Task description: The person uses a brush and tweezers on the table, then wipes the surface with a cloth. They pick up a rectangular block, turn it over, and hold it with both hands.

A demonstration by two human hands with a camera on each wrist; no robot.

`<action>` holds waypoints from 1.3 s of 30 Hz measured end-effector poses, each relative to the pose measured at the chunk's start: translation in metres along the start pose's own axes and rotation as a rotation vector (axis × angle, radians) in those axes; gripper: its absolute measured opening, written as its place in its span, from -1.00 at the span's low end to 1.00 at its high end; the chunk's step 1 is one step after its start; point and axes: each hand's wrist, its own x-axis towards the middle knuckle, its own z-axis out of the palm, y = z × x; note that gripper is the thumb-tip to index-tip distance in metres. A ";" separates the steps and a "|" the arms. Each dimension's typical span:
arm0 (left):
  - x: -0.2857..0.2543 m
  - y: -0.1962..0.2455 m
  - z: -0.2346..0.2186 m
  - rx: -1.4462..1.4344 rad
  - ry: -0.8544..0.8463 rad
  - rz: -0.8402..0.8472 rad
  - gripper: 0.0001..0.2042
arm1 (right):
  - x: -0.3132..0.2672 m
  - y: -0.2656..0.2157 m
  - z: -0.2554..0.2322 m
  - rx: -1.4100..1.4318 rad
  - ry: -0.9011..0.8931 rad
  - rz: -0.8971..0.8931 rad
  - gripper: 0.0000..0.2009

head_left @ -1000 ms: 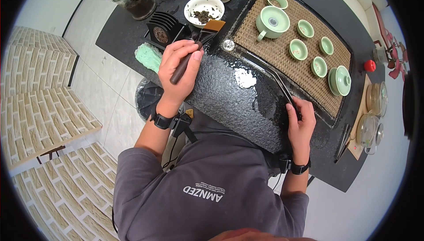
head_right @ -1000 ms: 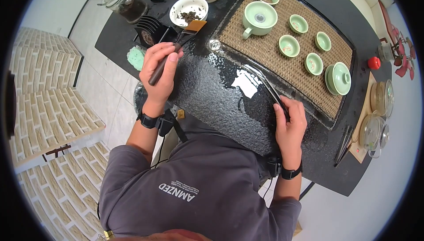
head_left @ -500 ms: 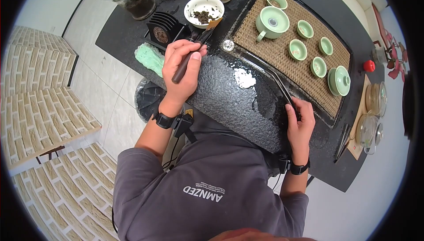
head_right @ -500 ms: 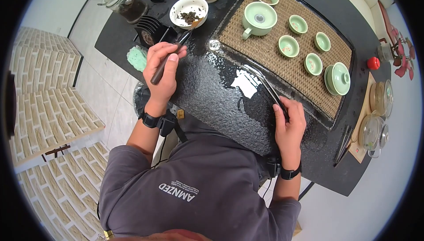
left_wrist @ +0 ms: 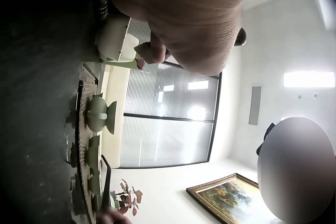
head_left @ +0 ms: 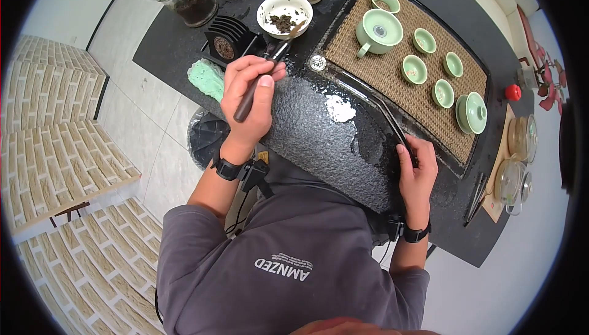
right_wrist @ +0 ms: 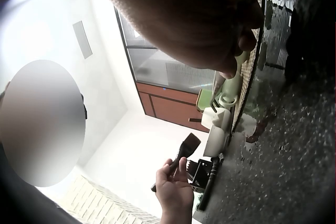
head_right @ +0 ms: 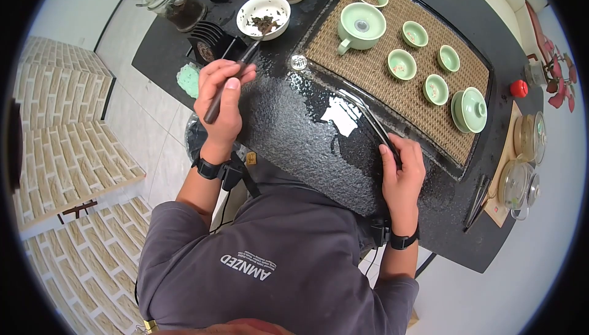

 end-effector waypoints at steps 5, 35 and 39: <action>0.003 0.002 -0.002 0.003 0.003 0.019 -0.82 | -0.001 0.002 0.000 0.006 0.002 -0.003 -0.78; 0.067 -0.060 0.046 -0.145 0.125 0.280 -0.82 | 0.044 -0.015 0.010 -0.137 -0.052 -0.120 -0.84; 0.066 -0.062 0.046 -0.126 0.108 0.281 -0.83 | 0.062 -0.025 0.027 -0.172 -0.069 -0.195 -0.85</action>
